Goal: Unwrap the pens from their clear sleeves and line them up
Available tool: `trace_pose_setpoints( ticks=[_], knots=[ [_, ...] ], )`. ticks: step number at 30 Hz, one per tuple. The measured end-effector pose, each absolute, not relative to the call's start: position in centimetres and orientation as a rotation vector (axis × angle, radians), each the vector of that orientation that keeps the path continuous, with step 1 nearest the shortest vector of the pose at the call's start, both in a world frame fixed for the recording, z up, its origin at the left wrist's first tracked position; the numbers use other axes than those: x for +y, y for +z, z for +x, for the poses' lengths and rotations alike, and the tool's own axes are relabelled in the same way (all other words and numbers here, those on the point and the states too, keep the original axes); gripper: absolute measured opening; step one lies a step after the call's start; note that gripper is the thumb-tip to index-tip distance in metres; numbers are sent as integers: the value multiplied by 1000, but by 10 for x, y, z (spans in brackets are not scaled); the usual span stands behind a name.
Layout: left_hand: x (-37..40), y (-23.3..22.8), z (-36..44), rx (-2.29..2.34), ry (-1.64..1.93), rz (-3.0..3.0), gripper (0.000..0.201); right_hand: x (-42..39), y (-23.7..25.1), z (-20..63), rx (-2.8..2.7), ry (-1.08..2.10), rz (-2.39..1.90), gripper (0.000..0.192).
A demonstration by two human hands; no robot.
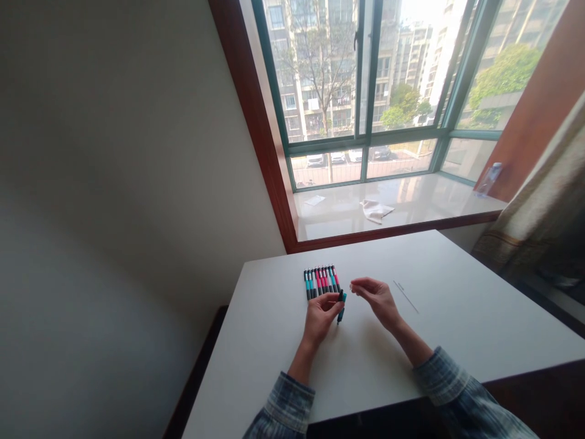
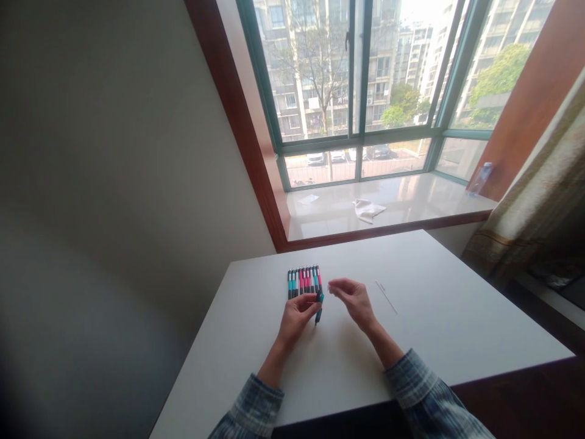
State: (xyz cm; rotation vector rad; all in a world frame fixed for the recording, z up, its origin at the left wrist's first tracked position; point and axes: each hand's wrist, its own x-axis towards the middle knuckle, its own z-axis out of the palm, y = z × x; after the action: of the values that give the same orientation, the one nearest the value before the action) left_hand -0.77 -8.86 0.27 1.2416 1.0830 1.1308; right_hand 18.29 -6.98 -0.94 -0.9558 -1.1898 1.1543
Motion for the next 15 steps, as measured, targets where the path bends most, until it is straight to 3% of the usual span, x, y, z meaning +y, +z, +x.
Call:
trace_pose_setpoints(
  ticks=[15],
  knots=[
    [-88,3,-8,1037,1140,1245,39,-80,-2,175,-1490,1007,-959,31]
  ],
)
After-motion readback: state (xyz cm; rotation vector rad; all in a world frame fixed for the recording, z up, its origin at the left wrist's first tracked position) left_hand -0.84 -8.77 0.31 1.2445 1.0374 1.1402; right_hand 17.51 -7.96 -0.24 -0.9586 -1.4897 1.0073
